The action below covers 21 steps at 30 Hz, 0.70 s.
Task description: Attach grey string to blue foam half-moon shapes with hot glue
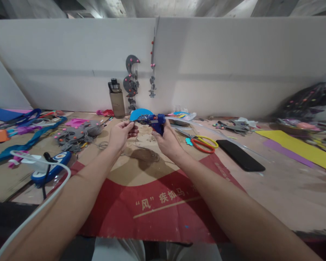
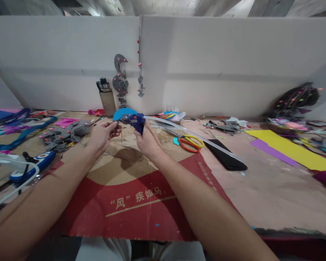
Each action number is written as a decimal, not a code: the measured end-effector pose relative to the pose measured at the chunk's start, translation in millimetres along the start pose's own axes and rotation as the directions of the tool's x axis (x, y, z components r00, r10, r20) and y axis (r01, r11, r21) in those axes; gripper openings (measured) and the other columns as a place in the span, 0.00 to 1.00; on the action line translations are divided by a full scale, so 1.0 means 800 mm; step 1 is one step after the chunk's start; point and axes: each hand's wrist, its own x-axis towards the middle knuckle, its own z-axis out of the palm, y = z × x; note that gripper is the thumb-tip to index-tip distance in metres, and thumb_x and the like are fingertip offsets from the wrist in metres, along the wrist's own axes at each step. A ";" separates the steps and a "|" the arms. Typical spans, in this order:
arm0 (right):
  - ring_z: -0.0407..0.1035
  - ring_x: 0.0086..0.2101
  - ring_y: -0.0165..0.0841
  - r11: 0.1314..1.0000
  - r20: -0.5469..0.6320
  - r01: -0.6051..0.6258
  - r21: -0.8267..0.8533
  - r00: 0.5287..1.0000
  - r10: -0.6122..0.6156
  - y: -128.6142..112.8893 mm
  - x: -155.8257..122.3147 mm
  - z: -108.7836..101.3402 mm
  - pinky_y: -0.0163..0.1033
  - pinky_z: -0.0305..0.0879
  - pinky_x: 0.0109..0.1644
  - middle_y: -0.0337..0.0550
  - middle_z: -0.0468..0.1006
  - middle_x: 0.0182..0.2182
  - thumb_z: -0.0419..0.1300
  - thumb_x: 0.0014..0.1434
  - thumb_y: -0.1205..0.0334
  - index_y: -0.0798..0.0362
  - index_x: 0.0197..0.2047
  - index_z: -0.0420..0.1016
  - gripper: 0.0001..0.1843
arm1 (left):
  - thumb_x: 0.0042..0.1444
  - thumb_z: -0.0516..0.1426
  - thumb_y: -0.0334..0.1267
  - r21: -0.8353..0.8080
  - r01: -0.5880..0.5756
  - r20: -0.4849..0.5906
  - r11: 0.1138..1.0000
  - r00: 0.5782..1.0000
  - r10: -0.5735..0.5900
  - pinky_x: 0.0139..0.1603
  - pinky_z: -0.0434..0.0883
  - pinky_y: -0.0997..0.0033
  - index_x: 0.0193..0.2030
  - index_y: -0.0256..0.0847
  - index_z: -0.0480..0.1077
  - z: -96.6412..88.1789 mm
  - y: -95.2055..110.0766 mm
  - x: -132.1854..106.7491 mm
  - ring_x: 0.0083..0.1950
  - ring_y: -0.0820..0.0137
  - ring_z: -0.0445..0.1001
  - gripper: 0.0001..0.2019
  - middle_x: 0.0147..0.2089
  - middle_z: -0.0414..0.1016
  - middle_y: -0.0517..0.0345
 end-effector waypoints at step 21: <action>0.71 0.37 0.38 0.981 -0.019 -0.180 0.079 0.983 0.182 0.008 0.006 0.002 0.45 0.68 0.42 0.48 0.74 0.40 0.58 0.51 0.62 0.51 0.46 0.64 0.17 | 0.49 0.60 0.38 0.005 -0.094 -0.001 0.996 0.996 0.094 0.23 0.66 0.79 0.28 0.35 0.70 -0.006 -0.006 0.009 0.25 0.76 0.71 0.08 0.27 0.74 0.55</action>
